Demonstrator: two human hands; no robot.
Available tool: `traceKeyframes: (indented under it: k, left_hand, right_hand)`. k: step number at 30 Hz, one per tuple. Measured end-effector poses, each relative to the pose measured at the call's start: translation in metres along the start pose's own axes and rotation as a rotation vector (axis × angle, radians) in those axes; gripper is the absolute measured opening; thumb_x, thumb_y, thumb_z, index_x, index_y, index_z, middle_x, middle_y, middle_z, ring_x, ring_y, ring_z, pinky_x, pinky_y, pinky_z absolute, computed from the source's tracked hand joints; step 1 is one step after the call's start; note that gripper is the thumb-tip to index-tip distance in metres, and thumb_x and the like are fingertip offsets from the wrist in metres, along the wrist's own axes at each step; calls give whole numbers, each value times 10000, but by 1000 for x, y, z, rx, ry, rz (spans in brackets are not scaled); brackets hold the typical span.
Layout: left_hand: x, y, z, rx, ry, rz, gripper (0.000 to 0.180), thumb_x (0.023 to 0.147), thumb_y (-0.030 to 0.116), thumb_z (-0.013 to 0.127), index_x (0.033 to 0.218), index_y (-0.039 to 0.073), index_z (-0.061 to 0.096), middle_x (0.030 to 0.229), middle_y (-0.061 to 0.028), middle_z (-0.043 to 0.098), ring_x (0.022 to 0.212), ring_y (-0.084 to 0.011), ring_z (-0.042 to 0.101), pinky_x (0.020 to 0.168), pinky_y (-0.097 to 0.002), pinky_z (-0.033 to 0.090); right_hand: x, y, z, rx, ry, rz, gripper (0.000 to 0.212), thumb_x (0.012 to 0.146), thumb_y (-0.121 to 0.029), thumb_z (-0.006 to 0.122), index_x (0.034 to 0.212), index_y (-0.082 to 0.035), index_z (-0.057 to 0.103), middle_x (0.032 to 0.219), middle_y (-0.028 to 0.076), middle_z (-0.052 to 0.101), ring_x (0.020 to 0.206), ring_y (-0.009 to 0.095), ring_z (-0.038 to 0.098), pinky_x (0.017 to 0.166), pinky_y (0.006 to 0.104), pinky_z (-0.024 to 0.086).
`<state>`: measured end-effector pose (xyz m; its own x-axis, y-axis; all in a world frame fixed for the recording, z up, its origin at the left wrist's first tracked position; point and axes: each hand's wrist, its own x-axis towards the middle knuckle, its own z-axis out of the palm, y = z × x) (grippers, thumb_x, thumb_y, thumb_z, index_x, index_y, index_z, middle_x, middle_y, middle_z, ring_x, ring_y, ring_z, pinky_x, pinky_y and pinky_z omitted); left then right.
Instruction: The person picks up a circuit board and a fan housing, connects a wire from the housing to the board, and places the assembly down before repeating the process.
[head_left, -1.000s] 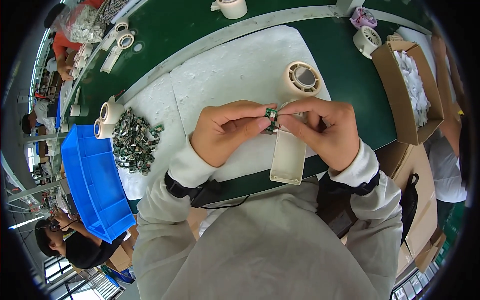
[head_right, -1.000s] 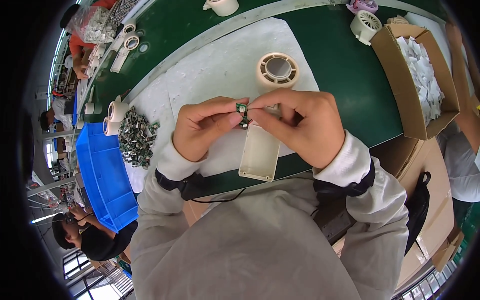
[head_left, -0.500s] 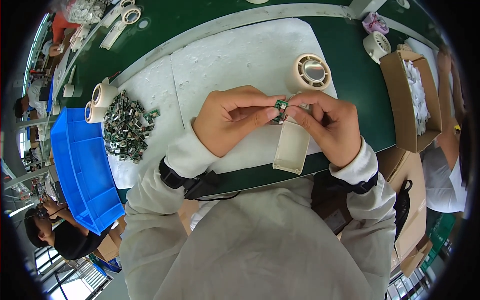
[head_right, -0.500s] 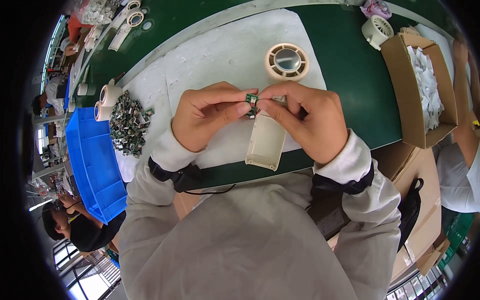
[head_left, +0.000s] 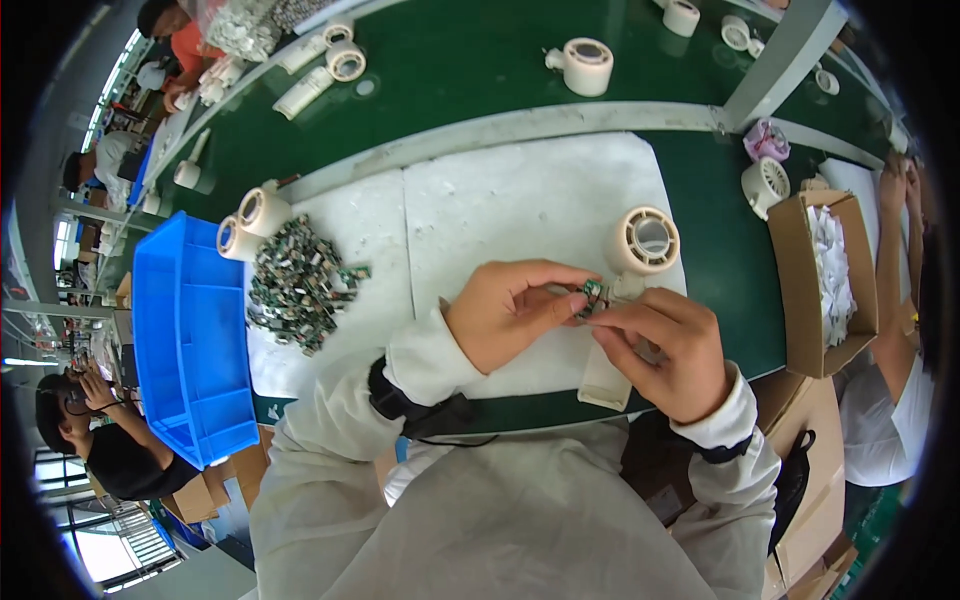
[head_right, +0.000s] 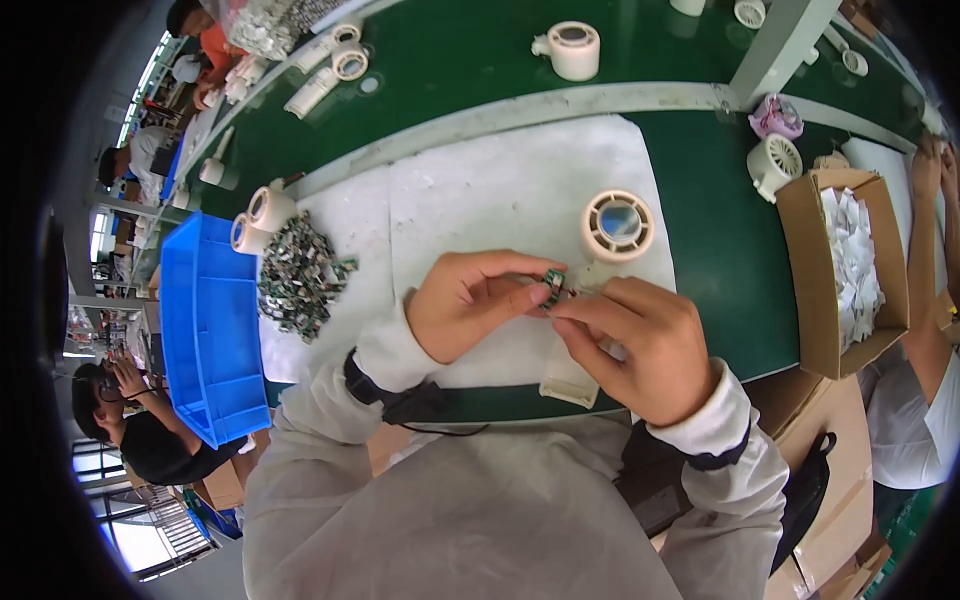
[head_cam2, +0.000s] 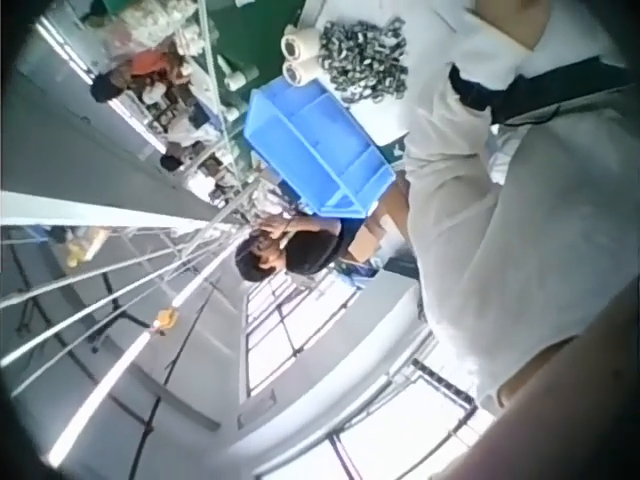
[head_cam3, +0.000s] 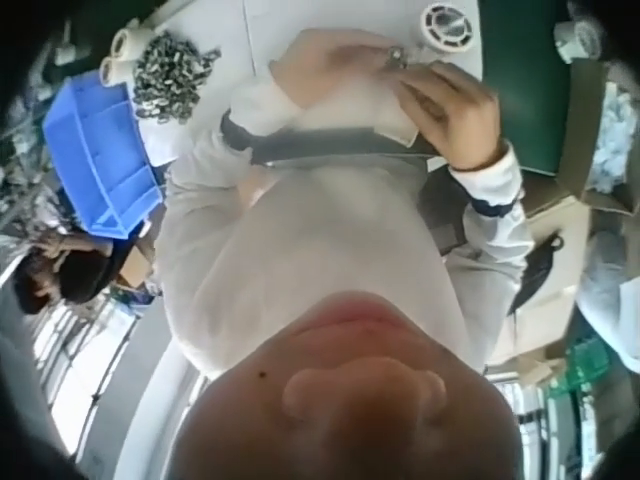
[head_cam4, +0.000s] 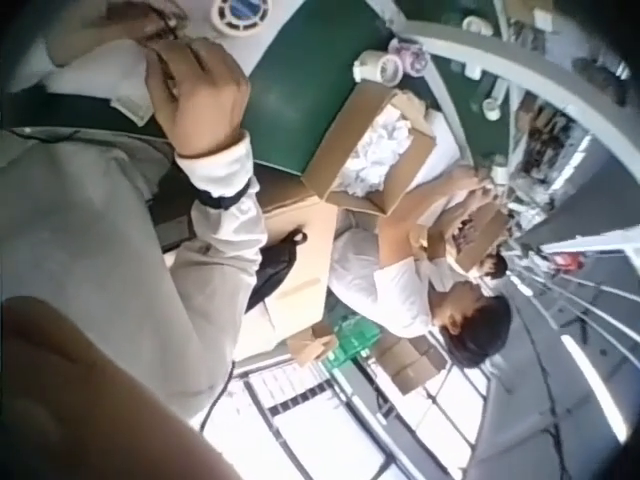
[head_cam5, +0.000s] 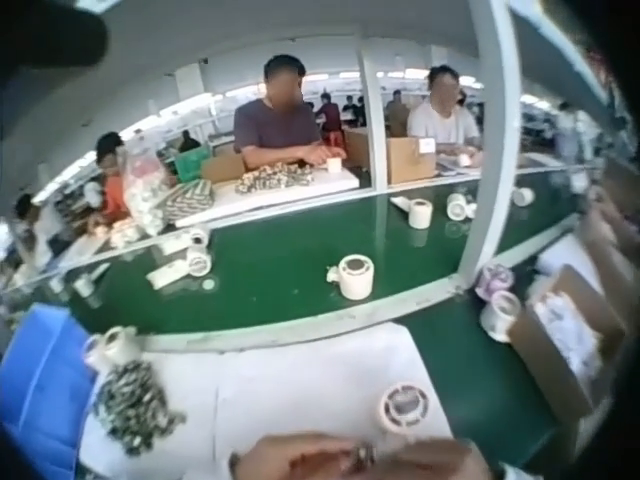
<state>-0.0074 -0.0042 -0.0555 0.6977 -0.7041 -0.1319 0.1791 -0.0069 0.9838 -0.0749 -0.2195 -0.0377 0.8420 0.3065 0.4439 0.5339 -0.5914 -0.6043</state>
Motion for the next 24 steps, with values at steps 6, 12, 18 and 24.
traceKeyframes:
  k: [6, 12, 18, 24]
  left_hand:
    - [-3, 0, 3, -19, -8, 21, 302, 996, 18, 585, 1287, -63, 592, 1230, -141, 661, 1093, -204, 665, 947, -336, 575]
    - [-1, -3, 0, -35, 14, 13, 300, 995, 25, 590, 1282, -61, 593, 1229, -142, 659, 1098, -211, 665, 946, -346, 585]
    - [2, -4, -4, -84, 28, 10, 298, 990, 33, 601, 1274, -59, 597, 1231, -142, 654, 1105, -220, 663, 942, -354, 593]
    - [1, -2, -1, -83, 49, -14, 299, 986, 31, 607, 1271, -59, 598, 1236, -143, 651, 1107, -224, 663, 942, -359, 597]
  right_hand:
    - [0, -6, -4, 286, 119, 488, 139, 808, -26, 800, 934, -25, 743, 745, 30, 635, 579, 70, 506, 512, 247, 392]
    - [-3, -6, 5, 255, 139, 406, 152, 804, -30, 806, 944, -18, 746, 766, 37, 646, 597, 73, 539, 529, 227, 419]
    - [2, 3, 3, 182, 27, 212, 195, 820, -32, 778, 1013, -34, 755, 783, 48, 636, 631, 121, 598, 566, 249, 493]
    - [2, 4, -1, 173, -7, 145, 218, 818, -25, 761, 1034, -47, 759, 800, 53, 628, 672, 146, 618, 577, 260, 511]
